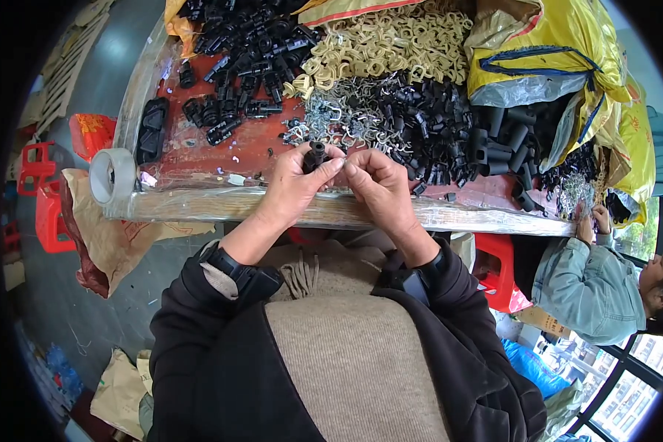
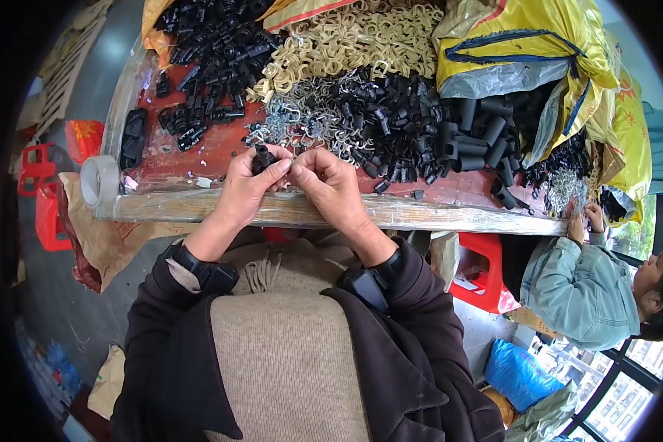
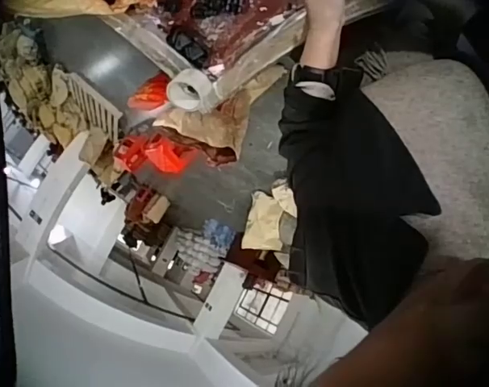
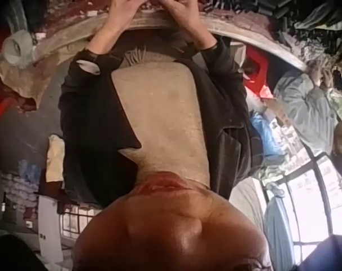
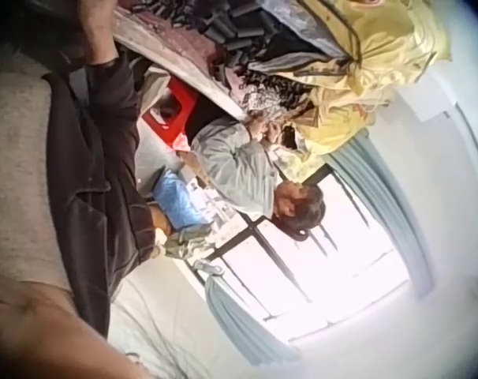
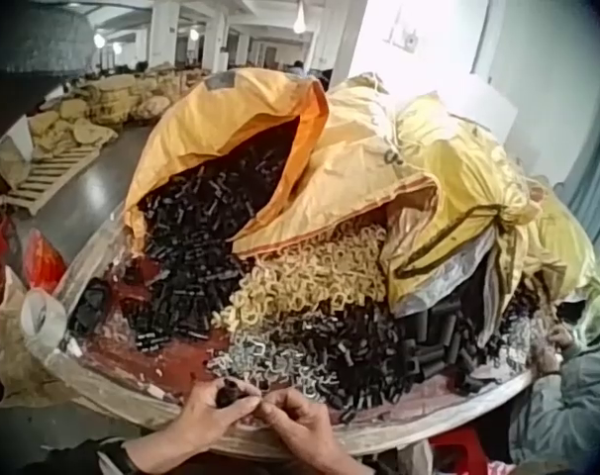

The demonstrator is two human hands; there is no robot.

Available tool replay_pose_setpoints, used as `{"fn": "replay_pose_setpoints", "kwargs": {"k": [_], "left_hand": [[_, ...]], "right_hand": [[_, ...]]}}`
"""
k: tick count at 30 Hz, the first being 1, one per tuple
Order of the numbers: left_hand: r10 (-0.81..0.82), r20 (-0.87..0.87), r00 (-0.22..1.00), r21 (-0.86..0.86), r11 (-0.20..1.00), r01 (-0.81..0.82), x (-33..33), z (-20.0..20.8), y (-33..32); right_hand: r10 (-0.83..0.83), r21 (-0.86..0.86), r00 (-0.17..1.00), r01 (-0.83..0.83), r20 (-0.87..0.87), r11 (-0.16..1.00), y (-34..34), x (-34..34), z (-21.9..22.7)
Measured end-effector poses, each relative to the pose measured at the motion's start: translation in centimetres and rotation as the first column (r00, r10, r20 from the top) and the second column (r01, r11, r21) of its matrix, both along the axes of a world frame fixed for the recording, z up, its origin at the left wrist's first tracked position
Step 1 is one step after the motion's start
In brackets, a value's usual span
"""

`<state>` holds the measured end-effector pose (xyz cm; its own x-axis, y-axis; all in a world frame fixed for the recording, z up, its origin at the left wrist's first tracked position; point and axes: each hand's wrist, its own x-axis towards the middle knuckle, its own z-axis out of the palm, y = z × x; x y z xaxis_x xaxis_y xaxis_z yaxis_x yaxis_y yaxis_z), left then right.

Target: The person assembles components by hand, picking up a black plastic housing and a small metal clip and fitting the clip into the housing. They then pick up a white plastic insert and press it into the housing before setting the completed assembly aside.

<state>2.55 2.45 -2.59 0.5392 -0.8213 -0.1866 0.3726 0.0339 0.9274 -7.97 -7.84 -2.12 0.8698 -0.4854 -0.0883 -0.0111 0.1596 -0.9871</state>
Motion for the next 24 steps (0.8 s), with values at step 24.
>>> {"fn": "replay_pose_setpoints", "kwargs": {"k": [24], "left_hand": [[-0.071, 0.138, 0.988, 0.099, 0.993, 0.057, -0.2, 0.2, 0.0]], "right_hand": [[0.075, 0.233, 0.993, -0.093, 0.086, 0.968, -0.2, -1.0, -0.7]]}}
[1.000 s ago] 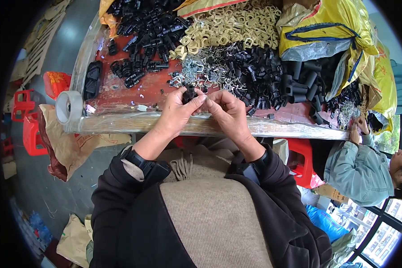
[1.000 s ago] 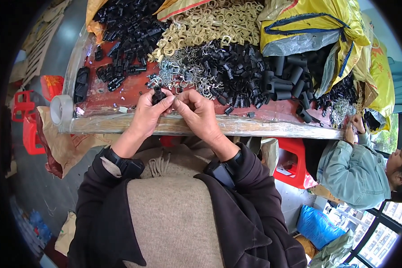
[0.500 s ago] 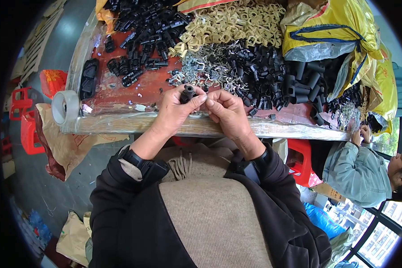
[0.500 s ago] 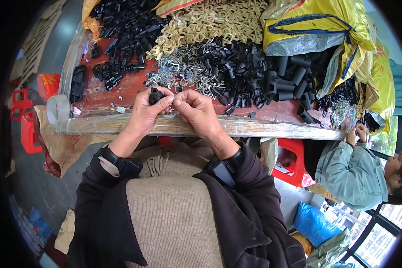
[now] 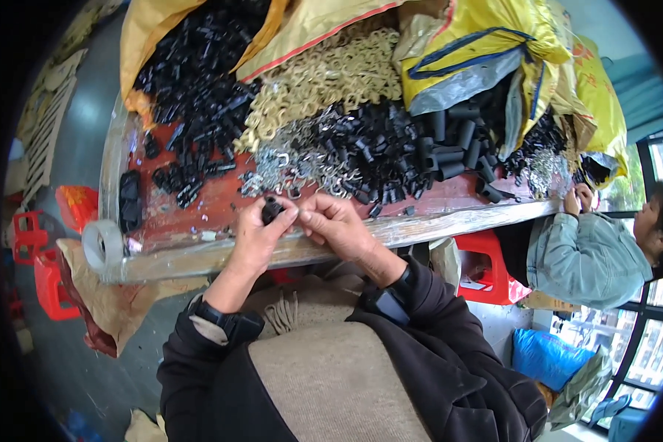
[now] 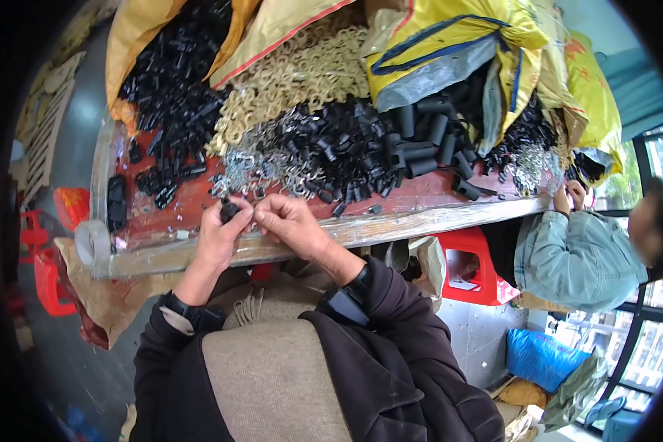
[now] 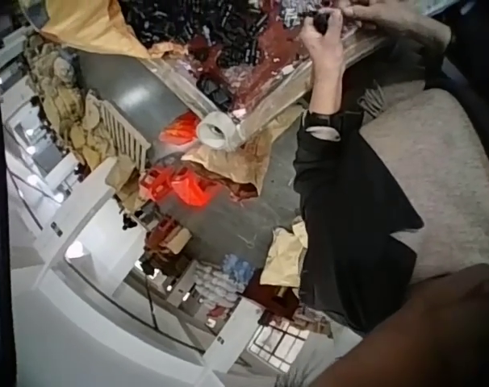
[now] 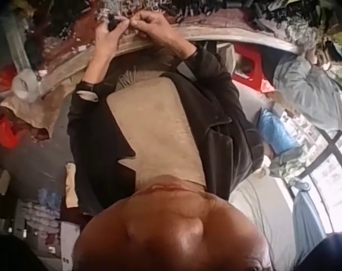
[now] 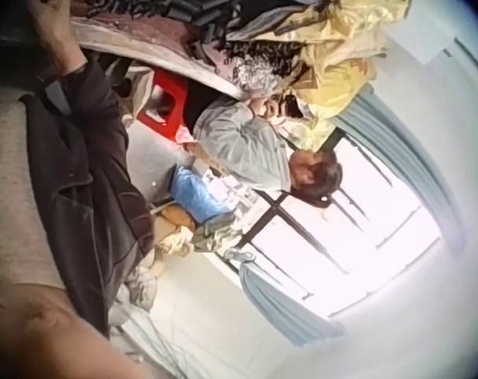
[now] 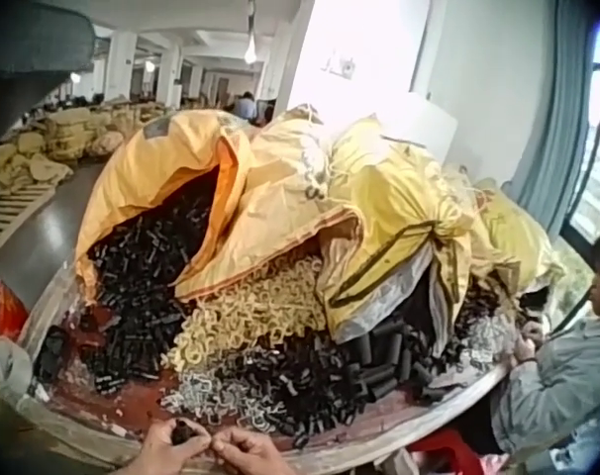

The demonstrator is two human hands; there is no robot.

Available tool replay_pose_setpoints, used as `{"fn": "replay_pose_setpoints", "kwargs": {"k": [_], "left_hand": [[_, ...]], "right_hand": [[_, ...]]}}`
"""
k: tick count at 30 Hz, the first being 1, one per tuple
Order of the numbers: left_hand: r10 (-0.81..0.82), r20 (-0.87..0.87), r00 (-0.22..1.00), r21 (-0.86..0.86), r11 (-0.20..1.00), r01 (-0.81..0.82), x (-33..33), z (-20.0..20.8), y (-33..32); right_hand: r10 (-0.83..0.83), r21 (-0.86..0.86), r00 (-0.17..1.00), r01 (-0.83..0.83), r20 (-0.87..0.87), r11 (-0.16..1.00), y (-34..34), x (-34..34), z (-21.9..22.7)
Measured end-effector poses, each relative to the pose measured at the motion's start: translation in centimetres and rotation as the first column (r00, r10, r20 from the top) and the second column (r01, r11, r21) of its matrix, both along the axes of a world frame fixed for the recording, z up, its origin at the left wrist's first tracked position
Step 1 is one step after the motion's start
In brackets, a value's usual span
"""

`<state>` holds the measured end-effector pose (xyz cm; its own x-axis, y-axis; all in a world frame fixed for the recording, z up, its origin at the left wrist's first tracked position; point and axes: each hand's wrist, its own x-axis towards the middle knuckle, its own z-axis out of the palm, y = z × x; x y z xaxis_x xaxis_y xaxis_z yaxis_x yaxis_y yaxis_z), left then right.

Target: The person assembles components by hand, picking up a black plastic housing and a small metal clip and fitting the clip into the housing. They then pick up a white plastic insert and press it into the housing before setting the completed assembly aside.

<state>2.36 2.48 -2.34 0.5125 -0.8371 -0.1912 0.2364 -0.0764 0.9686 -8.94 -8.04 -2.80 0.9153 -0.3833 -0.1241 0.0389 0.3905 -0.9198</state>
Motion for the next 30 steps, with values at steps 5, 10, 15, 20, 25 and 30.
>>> {"fn": "replay_pose_setpoints", "kwargs": {"k": [5, 10, 15, 20, 25, 30], "left_hand": [[0.008, -0.12, 0.993, -0.018, 1.0, -0.01, 0.1, -0.2, 0.1], [0.08, -0.34, 0.937, -0.015, 0.996, -0.09, 0.0, -0.3, -0.1], [0.1, -0.406, 0.908, 0.002, 0.994, -0.109, 0.3, -0.3, -0.2], [0.102, -0.336, 0.936, -0.005, 0.994, -0.11, 0.4, -0.4, -0.6], [0.12, -0.237, 0.964, -0.003, 0.992, -0.124, 0.4, -0.5, -0.9], [0.151, -0.131, 0.98, 0.024, 0.988, -0.149, 1.4, -0.1, -0.6]], "right_hand": [[0.029, -0.061, 0.999, -0.027, 0.029, 0.998, -0.3, 0.5, -0.3], [-0.069, -0.377, 0.991, 0.108, 0.115, 0.92, 0.1, 1.2, -0.7], [-0.075, -0.411, 0.994, 0.101, 0.08, 0.906, 0.1, 1.6, -0.1], [-0.036, 0.203, 0.999, 0.039, -0.018, 0.978, -0.4, 1.8, -0.5], [-0.091, 0.305, 0.994, 0.107, -0.067, 0.946, -0.5, 1.6, -1.0], [-0.043, 0.001, 0.994, 0.044, -0.101, 0.999, -0.6, 1.8, -0.5]]}}
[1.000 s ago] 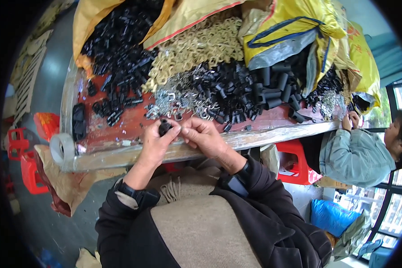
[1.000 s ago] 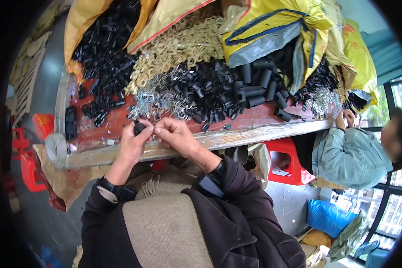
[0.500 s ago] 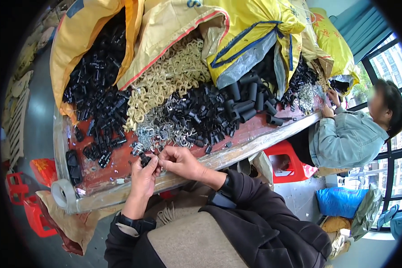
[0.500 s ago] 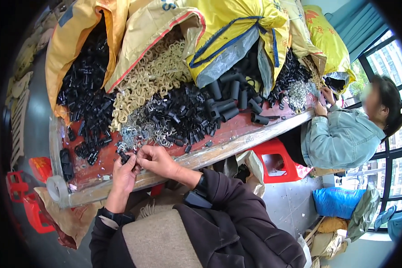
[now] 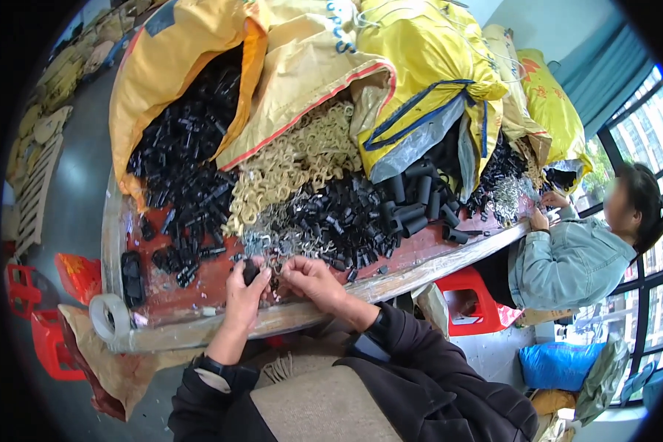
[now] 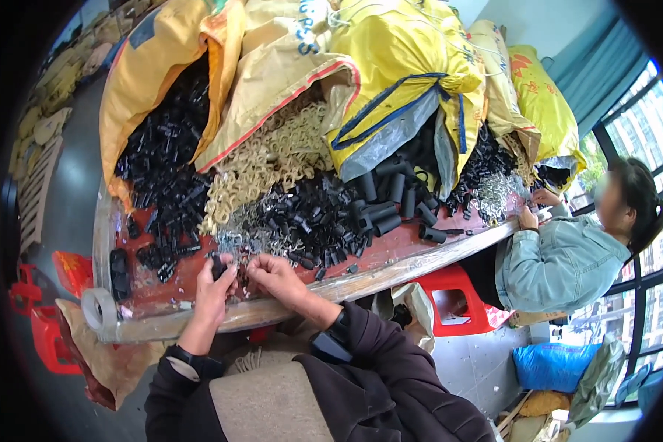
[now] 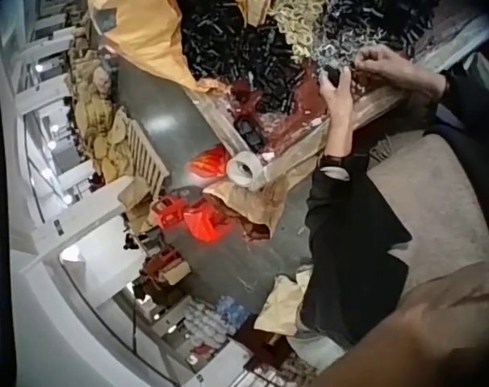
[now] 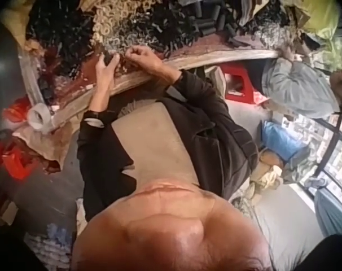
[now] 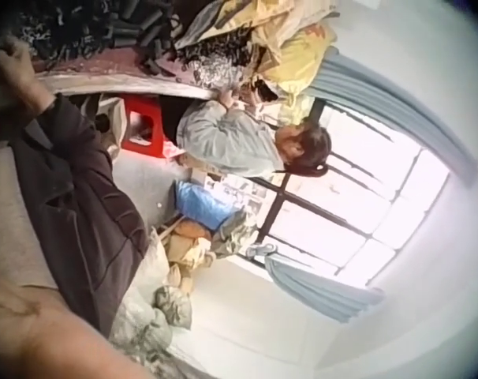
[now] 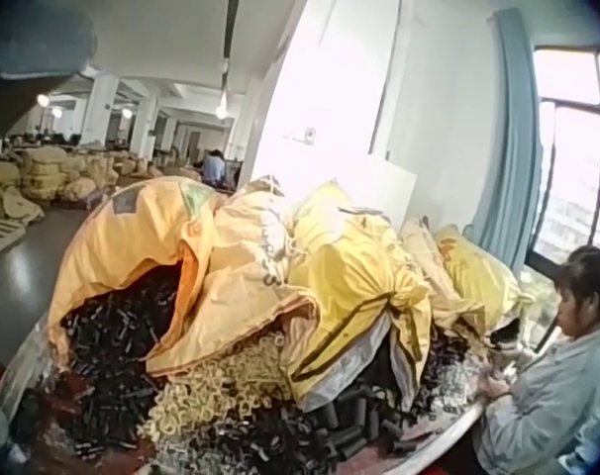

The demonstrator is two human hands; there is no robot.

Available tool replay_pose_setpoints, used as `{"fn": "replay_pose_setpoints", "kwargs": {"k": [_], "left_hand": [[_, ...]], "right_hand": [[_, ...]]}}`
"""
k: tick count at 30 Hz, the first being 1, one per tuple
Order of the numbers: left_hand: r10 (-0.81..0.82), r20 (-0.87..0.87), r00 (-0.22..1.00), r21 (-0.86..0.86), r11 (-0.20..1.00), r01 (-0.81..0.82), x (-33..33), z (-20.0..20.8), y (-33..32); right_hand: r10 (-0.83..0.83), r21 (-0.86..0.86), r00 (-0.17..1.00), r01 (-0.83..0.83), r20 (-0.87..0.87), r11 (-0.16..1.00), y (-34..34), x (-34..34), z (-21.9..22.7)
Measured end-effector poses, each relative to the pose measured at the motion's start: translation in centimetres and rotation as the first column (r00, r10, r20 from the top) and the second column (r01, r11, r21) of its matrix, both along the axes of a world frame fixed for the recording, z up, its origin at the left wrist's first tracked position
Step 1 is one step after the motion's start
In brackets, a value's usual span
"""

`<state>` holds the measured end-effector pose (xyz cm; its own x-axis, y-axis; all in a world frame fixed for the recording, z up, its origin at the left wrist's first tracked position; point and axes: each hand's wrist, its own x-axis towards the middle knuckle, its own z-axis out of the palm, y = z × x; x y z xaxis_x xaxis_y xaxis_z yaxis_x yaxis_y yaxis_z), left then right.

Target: The person assembles components by hand, picking up a black plastic housing and a small metal clip and fitting the clip into the housing. They then pick up a white plastic insert and press it into the housing before setting the completed assembly aside.

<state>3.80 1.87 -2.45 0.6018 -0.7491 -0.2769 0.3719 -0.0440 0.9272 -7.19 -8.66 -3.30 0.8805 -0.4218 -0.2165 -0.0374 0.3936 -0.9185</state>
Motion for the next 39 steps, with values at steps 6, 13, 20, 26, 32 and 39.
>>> {"fn": "replay_pose_setpoints", "kwargs": {"k": [6, 13, 20, 26, 32, 39], "left_hand": [[-0.192, -0.384, 0.903, -0.182, 0.975, 0.129, -0.2, 1.4, -0.1], [-0.259, -0.394, 0.882, -0.23, 0.957, 0.178, -1.7, 1.2, 1.1], [-0.236, -0.335, 0.912, -0.157, 0.969, 0.193, -2.5, 1.3, 1.4], [-0.283, -0.299, 0.911, -0.151, 0.957, 0.248, -2.0, -0.4, 1.0], [-0.312, -0.25, 0.916, -0.144, 0.948, 0.284, -2.9, 1.0, 1.0], [-0.317, -0.336, 0.887, -0.093, 0.948, 0.303, -4.1, -0.9, 1.8]], "right_hand": [[-0.048, -0.234, 0.998, 0.035, -0.05, 0.972, -0.9, -1.2, 1.0], [0.039, 0.053, 0.993, -0.045, 0.115, 0.998, -0.3, -2.5, 2.7], [-0.041, -0.653, 0.999, 0.043, 0.019, 0.756, 0.5, -3.1, 2.2], [0.015, -0.917, 0.994, 0.091, 0.105, 0.389, 0.3, -1.9, 2.2], [0.081, -0.989, 0.997, -0.007, 0.005, 0.148, 0.3, -2.7, 4.1], [0.042, -0.983, 0.998, -0.046, -0.039, 0.18, 0.7, -3.2, 3.0]]}}
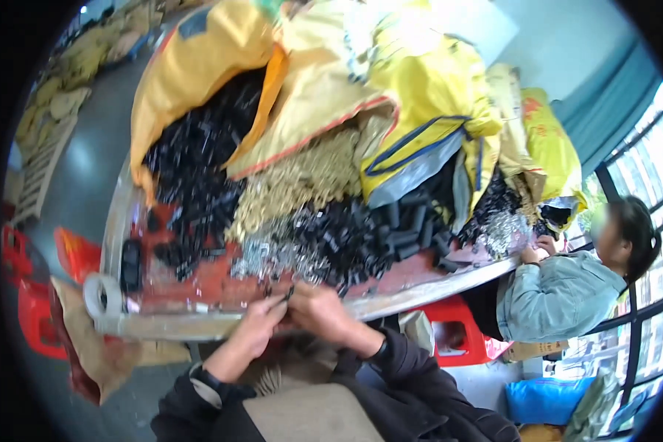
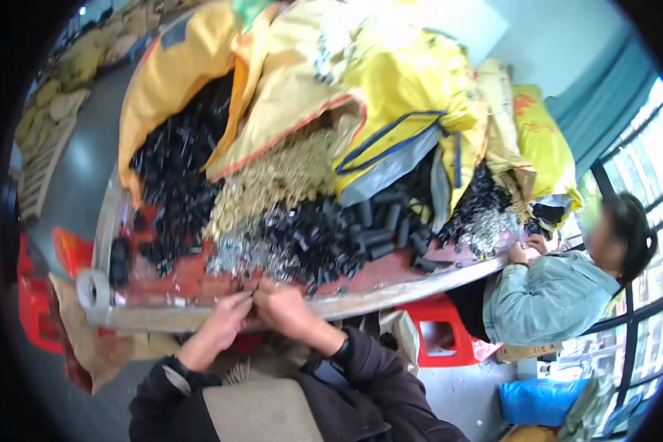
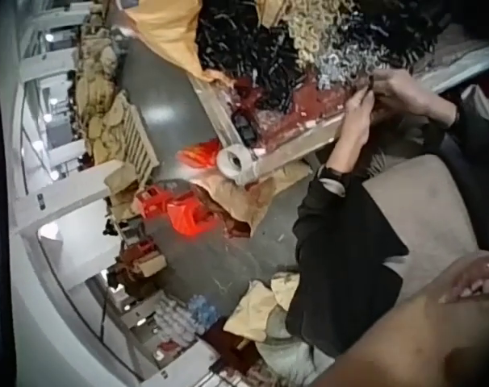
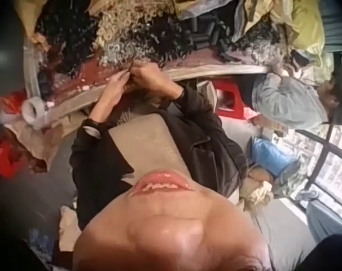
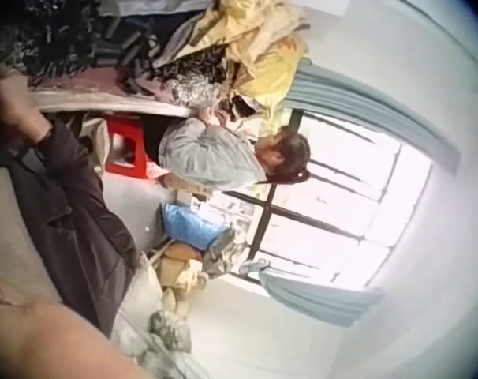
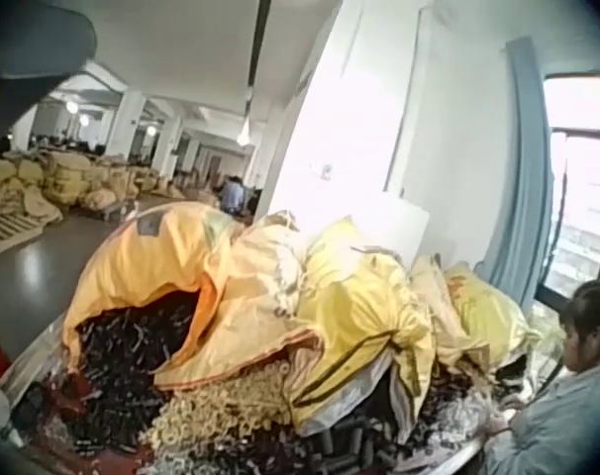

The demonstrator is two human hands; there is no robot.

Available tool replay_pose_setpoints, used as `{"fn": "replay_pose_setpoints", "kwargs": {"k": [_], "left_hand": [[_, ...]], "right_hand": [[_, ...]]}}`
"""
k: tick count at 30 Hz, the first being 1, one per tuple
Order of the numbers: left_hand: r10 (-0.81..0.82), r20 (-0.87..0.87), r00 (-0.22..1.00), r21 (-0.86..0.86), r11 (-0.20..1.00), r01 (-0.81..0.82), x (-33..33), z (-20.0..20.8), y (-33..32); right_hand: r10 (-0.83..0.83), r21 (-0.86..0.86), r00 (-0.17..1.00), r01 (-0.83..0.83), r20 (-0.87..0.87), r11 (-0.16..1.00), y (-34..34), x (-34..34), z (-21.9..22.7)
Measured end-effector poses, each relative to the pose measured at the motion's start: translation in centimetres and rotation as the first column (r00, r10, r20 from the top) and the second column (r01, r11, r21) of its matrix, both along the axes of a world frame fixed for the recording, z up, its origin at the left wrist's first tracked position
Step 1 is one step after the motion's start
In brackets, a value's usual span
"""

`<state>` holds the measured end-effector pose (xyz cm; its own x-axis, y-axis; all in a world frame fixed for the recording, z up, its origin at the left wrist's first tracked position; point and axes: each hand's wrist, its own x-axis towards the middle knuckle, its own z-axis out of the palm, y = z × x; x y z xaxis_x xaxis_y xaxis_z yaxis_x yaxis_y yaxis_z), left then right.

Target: The person assembles components by hand, picking up a black plastic housing and a small metal clip and fitting the clip into the housing. They then pick up a white plastic insert and press it into the housing before setting the completed assembly aside.

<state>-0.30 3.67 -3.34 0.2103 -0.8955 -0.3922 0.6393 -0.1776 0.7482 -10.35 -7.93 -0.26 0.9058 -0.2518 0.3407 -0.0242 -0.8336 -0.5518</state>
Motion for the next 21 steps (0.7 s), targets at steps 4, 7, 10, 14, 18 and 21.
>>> {"fn": "replay_pose_setpoints", "kwargs": {"k": [4, 7, 10, 14, 18, 21], "left_hand": [[-0.03, -0.017, 0.999, -0.013, 0.999, 0.03, -0.3, 1.3, 0.0], [-0.035, -0.042, 0.999, -0.023, 0.999, 0.034, -0.2, 1.5, -0.2], [-0.053, -0.074, 0.996, -0.019, 0.998, 0.052, -0.1, 1.2, 0.1], [-0.063, -0.084, 0.994, 0.017, 0.998, 0.065, 0.1, 0.8, 0.7], [0.024, -0.128, 0.992, -0.017, 1.0, -0.027, 0.5, 0.4, 0.4], [0.03, -0.171, 0.985, -0.122, 0.991, -0.052, 1.1, 0.8, -0.3]], "right_hand": [[-0.016, 0.013, 0.999, 0.017, -0.038, 1.0, 0.2, -0.5, 1.7], [-0.017, 0.014, 0.998, 0.018, -0.058, 1.0, 0.1, -0.4, 1.8], [-0.022, 0.012, 0.999, 0.023, -0.046, 1.0, 0.3, -0.5, 1.3], [-0.023, 0.084, 0.998, 0.028, -0.06, 0.996, 0.5, -0.3, 0.2], [0.004, 0.068, 0.998, -0.009, 0.067, 0.998, 0.0, 0.6, -1.2], [0.085, -0.145, 0.996, -0.087, -0.016, 0.986, -1.1, 0.5, -0.7]]}}
